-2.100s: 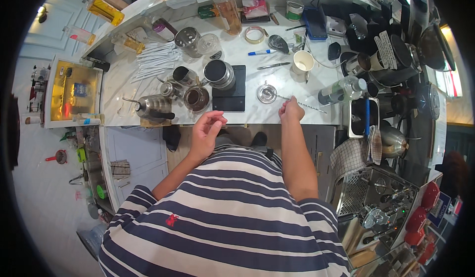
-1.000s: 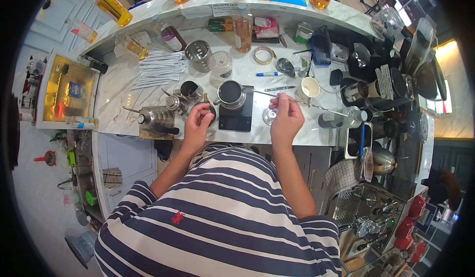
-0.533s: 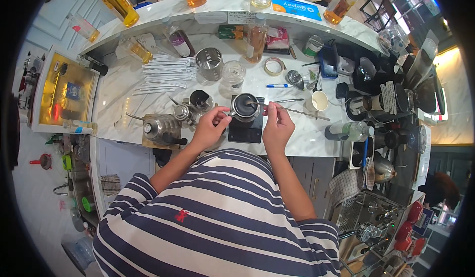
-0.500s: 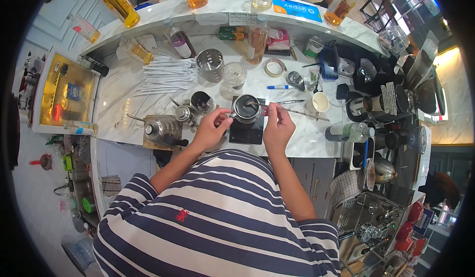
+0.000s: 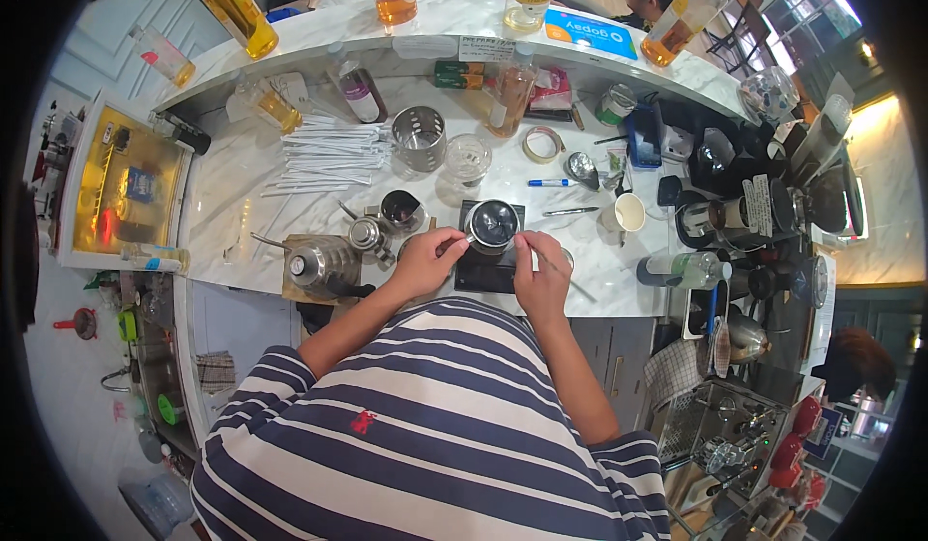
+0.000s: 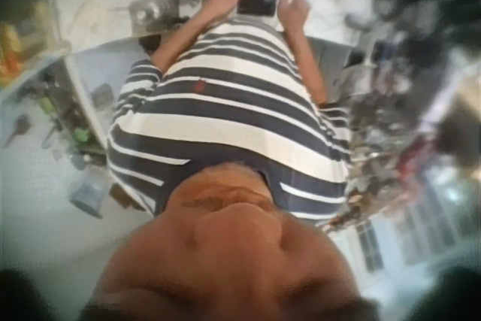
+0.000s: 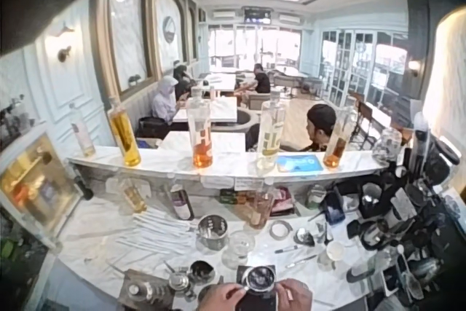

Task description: The person sets down a cup, pours water from a kettle into a coffee dripper on a scale, and stirs the mixture with a bar spoon.

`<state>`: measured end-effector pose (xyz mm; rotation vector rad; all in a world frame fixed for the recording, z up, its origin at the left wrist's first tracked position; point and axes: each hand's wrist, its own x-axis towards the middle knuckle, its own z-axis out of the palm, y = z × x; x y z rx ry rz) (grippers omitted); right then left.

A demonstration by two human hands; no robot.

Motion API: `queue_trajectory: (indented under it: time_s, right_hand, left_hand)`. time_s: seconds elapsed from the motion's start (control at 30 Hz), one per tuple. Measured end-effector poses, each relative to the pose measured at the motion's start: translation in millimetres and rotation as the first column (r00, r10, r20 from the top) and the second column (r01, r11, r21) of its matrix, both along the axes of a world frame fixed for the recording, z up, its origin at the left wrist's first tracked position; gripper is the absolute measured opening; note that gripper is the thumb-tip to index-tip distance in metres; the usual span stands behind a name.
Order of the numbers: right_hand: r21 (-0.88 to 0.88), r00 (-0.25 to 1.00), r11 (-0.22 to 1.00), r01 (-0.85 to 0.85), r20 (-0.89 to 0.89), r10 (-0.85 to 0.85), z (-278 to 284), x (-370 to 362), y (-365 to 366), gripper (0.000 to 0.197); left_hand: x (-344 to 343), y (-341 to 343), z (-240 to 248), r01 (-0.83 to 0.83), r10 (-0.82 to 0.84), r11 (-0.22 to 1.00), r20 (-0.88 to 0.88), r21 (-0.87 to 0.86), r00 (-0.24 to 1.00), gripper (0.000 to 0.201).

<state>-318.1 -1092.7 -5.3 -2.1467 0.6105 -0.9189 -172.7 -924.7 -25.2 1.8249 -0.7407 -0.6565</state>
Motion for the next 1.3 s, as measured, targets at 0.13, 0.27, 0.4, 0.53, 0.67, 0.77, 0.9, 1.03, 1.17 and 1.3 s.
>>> queue_trajectory:
  time_s: [0.13, 0.27, 0.4, 0.53, 0.67, 0.77, 0.9, 1.03, 1.17, 1.3]
  right_hand:
    - [-0.159, 0.989, 0.976, -0.148, -0.037, 0.144, 16.4, 0.8, 5.8, 0.008]
    - [-0.206, 0.982, 0.96, -0.188, -0.066, 0.178, 17.4, 0.4, 8.3, 0.011]
    - [-0.205, 0.994, 0.974, -0.094, -0.071, 0.081, 14.0, -0.8, 7.3, 0.008]
    - [-0.203, 0.993, 0.976, -0.079, -0.098, 0.06, 9.4, -6.0, 4.1, 0.008]
    - [-0.16, 0.991, 0.979, -0.128, -0.052, 0.121, 10.7, -1.3, 8.8, 0.007]
    - [-0.153, 0.995, 0.984, -0.09, -0.047, 0.084, 9.5, 0.9, 8.0, 0.007]
    - [-0.231, 0.997, 0.97, -0.074, -0.045, 0.065, 11.9, -4.6, 4.3, 0.007]
    - [-0.188, 0.99, 0.973, -0.131, -0.081, 0.118, 18.5, -0.7, 9.3, 0.012]
    - [-0.208, 0.998, 0.977, -0.057, -0.045, 0.048, 16.1, -2.4, 1.7, 0.008]
    - [-0.191, 0.989, 0.971, -0.142, -0.077, 0.129, 18.4, -8.5, 3.1, 0.01]
  left_hand:
    - [5.1, -1.2, -3.3, 0.026, -0.026, 1.0, 0.047, 0.003, 0.999, 0.026]
    - [4.3, -3.8, 0.7, 0.035, -0.034, 0.999, 0.065, -0.02, 0.997, 0.021]
    - [0.9, -4.0, 2.7, 0.029, -0.027, 0.999, 0.04, -0.036, 0.999, 0.022]
    - [2.2, -1.3, -3.9, 0.03, -0.027, 0.998, 0.054, -0.058, 0.998, 0.023]
    - [3.2, -0.8, -8.0, 0.044, -0.04, 0.998, 0.073, -0.051, 0.997, 0.024]
    - [2.9, -1.2, -6.5, 0.03, -0.026, 0.996, 0.052, -0.082, 0.998, 0.024]
    - [1.9, 1.0, 0.0, 0.019, -0.017, 0.998, 0.031, -0.056, 0.999, 0.024]
    - [6.0, 1.5, -2.7, 0.034, -0.032, 0.998, 0.037, -0.061, 0.999, 0.023]
    - [11.2, 0.3, 4.4, 0.064, -0.064, 0.997, -0.002, -0.034, 0.998, 0.023]
    - [17.2, -0.1, 0.3, 0.079, -0.078, 0.995, 0.01, -0.057, 0.997, 0.024]
